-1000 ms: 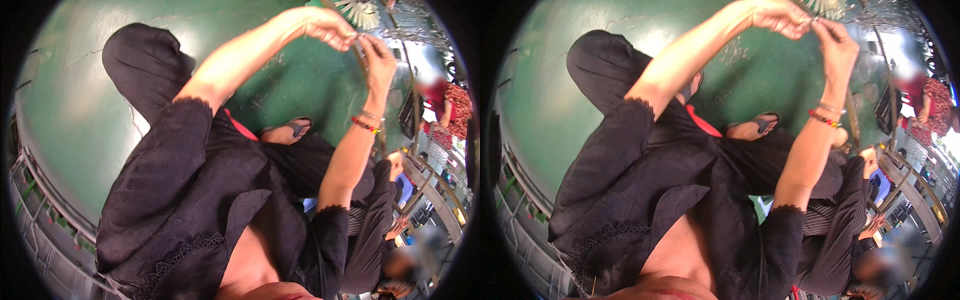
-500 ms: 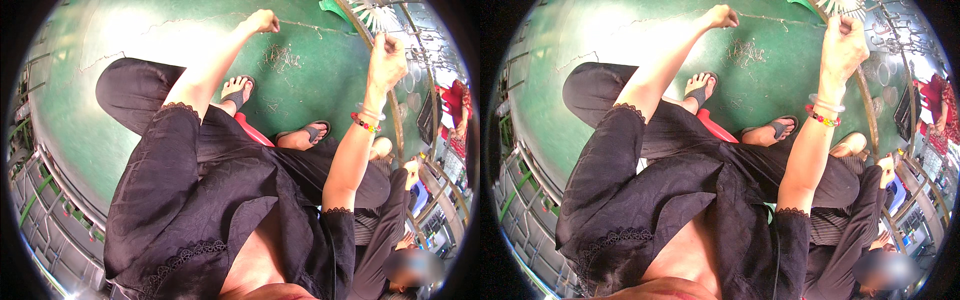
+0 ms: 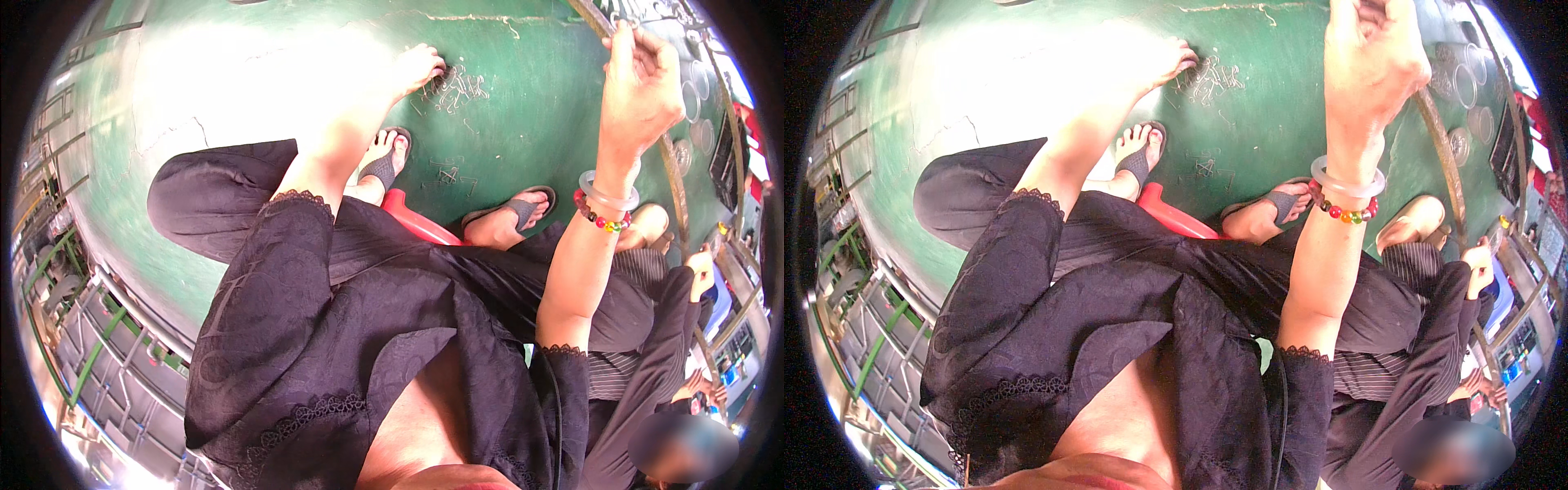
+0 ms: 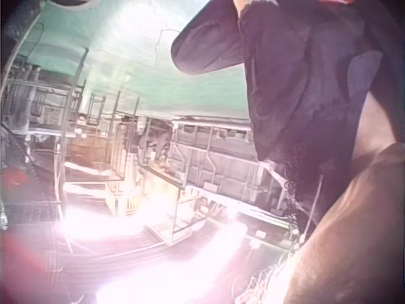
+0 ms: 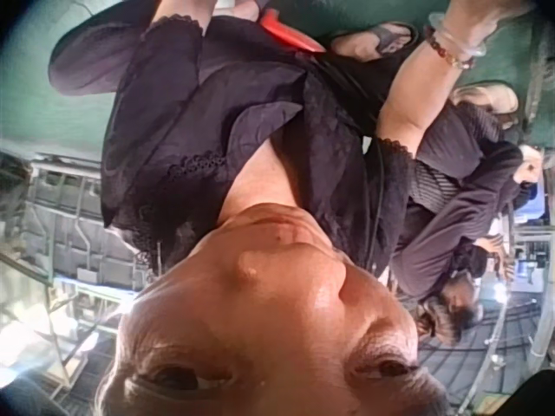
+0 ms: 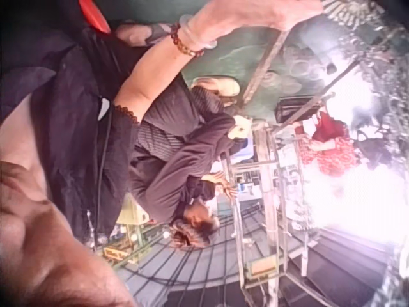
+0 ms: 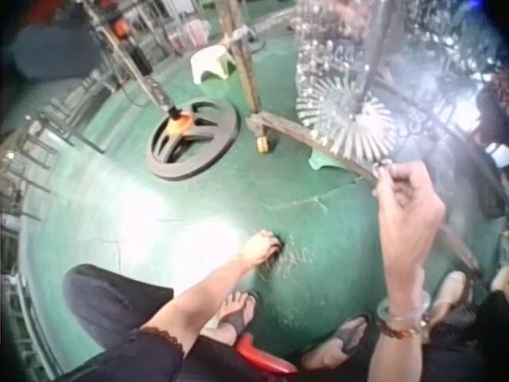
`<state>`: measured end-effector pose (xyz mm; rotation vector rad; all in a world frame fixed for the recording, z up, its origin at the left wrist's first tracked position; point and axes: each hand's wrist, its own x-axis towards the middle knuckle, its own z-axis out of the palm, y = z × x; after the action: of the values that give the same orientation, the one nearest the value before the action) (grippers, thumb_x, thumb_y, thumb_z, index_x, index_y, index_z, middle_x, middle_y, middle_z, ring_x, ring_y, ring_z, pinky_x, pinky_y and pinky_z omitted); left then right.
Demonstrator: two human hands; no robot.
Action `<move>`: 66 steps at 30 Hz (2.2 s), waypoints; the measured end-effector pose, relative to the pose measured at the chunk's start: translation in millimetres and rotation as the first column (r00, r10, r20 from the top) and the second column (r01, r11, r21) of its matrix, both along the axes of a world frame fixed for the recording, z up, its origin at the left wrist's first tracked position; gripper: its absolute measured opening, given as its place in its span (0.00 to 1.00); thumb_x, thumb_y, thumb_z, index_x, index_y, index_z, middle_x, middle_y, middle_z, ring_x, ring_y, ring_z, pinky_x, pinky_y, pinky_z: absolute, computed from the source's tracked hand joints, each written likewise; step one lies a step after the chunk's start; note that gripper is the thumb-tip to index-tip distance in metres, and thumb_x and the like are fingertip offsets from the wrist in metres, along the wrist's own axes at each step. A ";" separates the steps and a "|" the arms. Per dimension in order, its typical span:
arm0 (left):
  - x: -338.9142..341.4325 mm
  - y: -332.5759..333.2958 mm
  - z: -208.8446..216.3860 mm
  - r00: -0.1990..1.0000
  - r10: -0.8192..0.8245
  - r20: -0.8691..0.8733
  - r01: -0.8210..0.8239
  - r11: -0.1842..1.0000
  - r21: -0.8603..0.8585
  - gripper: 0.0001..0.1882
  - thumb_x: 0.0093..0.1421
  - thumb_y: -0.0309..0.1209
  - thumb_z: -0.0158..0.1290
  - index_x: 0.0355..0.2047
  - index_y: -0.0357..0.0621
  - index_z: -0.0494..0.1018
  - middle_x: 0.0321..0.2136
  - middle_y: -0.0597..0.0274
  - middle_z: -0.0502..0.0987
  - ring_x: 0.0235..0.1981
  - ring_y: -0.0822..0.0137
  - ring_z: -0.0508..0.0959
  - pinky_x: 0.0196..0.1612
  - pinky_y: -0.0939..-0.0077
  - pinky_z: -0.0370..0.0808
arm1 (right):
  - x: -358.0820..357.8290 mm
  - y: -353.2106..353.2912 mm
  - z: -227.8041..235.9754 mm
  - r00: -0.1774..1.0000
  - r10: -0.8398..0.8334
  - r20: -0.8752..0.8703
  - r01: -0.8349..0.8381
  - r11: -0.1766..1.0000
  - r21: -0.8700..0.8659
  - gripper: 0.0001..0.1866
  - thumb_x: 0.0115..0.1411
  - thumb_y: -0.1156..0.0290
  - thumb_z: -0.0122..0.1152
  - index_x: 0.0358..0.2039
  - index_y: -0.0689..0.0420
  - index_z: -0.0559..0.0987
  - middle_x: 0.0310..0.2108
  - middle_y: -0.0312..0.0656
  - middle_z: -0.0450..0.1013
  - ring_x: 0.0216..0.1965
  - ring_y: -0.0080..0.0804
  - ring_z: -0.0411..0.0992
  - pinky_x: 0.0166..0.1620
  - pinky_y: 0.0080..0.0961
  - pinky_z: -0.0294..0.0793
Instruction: The person sits on a low stool and repeatedly picks up small metal hooks from the floor, then attaches them to a rotating metal rack. The person handles the hooks one at a time, securing them onto the rack's arms.
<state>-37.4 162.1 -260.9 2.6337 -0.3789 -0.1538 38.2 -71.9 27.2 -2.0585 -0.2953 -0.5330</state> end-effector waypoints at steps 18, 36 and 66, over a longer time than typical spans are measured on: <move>40.3 -25.8 44.2 0.835 0.238 -0.495 -0.419 0.858 -0.296 0.11 0.57 0.28 0.51 0.40 0.40 0.73 0.28 0.58 0.76 0.27 0.65 0.78 0.30 0.70 0.75 | 16.0 -8.6 -0.4 0.991 0.068 -0.111 -0.060 0.996 0.071 0.06 0.57 0.73 0.59 0.31 0.62 0.74 0.21 0.40 0.75 0.22 0.23 0.74 0.26 0.19 0.71; 78.5 -68.9 230.6 0.937 0.163 -0.310 -0.342 0.232 -0.911 0.11 0.60 0.30 0.53 0.41 0.38 0.76 0.24 0.68 0.73 0.24 0.79 0.71 0.25 0.83 0.74 | 62.3 27.1 6.2 0.970 0.155 -0.186 -0.090 0.945 0.314 0.07 0.57 0.77 0.58 0.31 0.70 0.74 0.22 0.47 0.75 0.19 0.27 0.75 0.19 0.18 0.73; 88.5 -69.5 214.3 0.907 -0.323 -0.269 -0.274 0.031 -0.961 0.13 0.59 0.34 0.55 0.40 0.39 0.74 0.36 0.64 0.75 0.30 0.72 0.76 0.37 0.78 0.76 | -9.6 16.4 20.3 0.949 0.161 -0.271 -0.142 0.986 0.089 0.07 0.56 0.76 0.60 0.32 0.67 0.78 0.24 0.41 0.76 0.23 0.22 0.75 0.23 0.17 0.74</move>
<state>51.1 92.6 -46.5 1.0064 -0.2099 -0.3199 28.5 -55.5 47.5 -1.9936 -0.2618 -0.1540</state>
